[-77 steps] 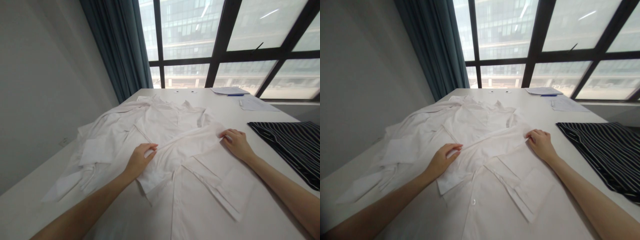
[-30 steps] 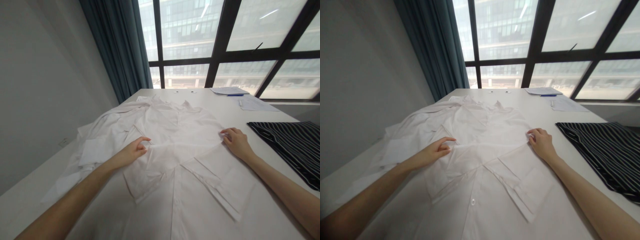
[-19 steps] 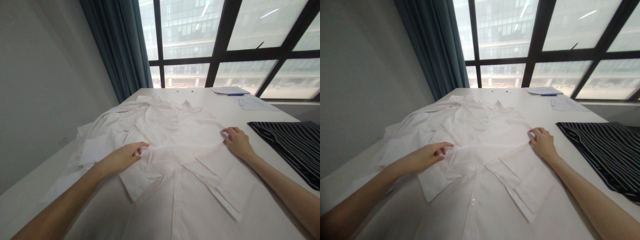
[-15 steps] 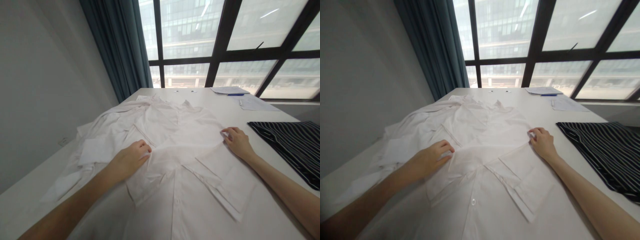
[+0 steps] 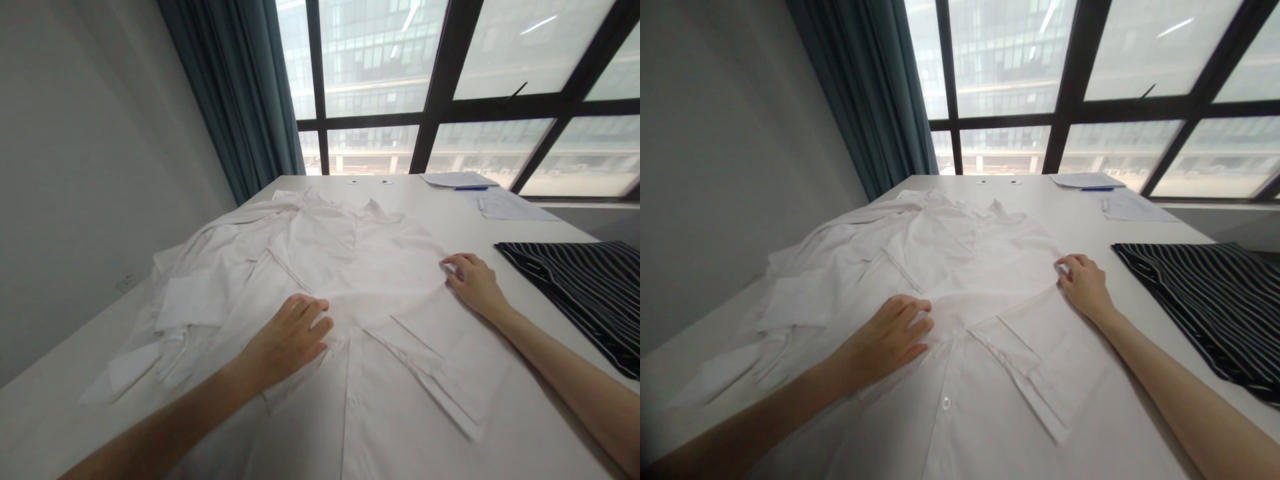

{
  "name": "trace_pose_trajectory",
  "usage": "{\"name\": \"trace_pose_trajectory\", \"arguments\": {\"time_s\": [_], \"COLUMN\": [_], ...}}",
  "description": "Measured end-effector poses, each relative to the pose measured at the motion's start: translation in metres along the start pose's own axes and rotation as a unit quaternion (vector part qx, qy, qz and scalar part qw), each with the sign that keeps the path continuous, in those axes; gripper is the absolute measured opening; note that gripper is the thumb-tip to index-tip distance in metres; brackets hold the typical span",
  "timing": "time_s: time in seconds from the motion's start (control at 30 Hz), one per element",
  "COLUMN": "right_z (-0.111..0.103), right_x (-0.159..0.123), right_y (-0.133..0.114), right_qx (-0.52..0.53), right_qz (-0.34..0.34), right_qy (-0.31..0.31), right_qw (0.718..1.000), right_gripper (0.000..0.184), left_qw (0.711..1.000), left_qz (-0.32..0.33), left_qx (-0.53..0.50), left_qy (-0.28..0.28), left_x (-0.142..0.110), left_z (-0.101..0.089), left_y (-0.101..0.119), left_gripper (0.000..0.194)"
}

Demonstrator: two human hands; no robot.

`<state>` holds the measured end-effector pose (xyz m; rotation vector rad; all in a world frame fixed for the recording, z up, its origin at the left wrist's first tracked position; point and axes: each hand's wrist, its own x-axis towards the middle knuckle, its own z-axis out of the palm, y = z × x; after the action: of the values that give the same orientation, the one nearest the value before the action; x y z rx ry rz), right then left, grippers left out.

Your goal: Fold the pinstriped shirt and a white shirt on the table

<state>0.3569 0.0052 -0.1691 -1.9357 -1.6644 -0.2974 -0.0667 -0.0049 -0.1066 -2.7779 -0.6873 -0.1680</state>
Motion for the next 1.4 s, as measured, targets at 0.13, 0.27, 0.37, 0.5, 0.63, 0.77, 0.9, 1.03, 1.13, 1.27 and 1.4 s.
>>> {"name": "trace_pose_trajectory", "arguments": {"time_s": [0.13,0.27,0.37,0.5,0.63,0.77,0.9,1.03,1.13,1.27,1.4], "right_z": [0.0,0.0,0.0,0.001,0.0,0.0,-0.002,-0.002,-0.001,0.002,0.003], "right_x": [0.0,0.0,0.0,0.0,0.001,0.001,0.001,0.0,0.0,-0.001,-0.001], "right_y": [0.0,0.001,0.001,0.001,0.0,-0.001,-0.001,-0.002,-0.001,0.001,0.002], "right_qx": [0.0,-0.002,0.001,0.005,0.005,0.014,0.017,0.007,-0.007,-0.028,-0.037], "right_qz": [0.0,0.003,0.0,-0.008,-0.004,-0.004,-0.004,0.004,0.011,0.014,0.011], "right_qy": [-0.004,-0.014,-0.01,-0.002,-0.002,0.004,-0.007,-0.008,0.011,0.031,0.028], "right_qw": [1.0,1.0,1.0,1.0,1.0,1.0,1.0,1.0,1.0,0.999,0.999], "right_gripper": [0.03,0.03,0.03,0.029,0.029,0.028,0.033,0.034,0.029,0.028,0.027], "left_qw": [0.997,0.992,0.99,0.991,0.984,0.963,0.948,0.964,0.965,0.959,0.942], "left_qz": [-0.011,-0.046,-0.055,-0.049,-0.031,-0.005,0.02,-0.068,-0.156,-0.22,-0.248], "left_qx": [-0.042,-0.082,-0.098,-0.109,-0.172,-0.268,-0.312,-0.247,-0.197,-0.158,-0.219], "left_qy": [-0.06,-0.088,-0.087,-0.063,-0.022,-0.025,-0.064,-0.069,-0.07,-0.078,-0.056], "left_x": [0.001,0.001,0.001,0.003,0.002,-0.001,-0.002,0.001,0.0,-0.006,-0.007], "left_z": [-0.003,-0.008,-0.01,-0.01,-0.019,-0.035,-0.035,-0.021,-0.009,0.005,0.015], "left_y": [0.002,0.005,0.008,0.009,0.005,0.003,0.005,-0.002,-0.014,-0.028,-0.031], "left_gripper": [0.032,0.042,0.025,0.006,0.011,0.012,0.012,0.015,0.013,0.019,0.022]}}
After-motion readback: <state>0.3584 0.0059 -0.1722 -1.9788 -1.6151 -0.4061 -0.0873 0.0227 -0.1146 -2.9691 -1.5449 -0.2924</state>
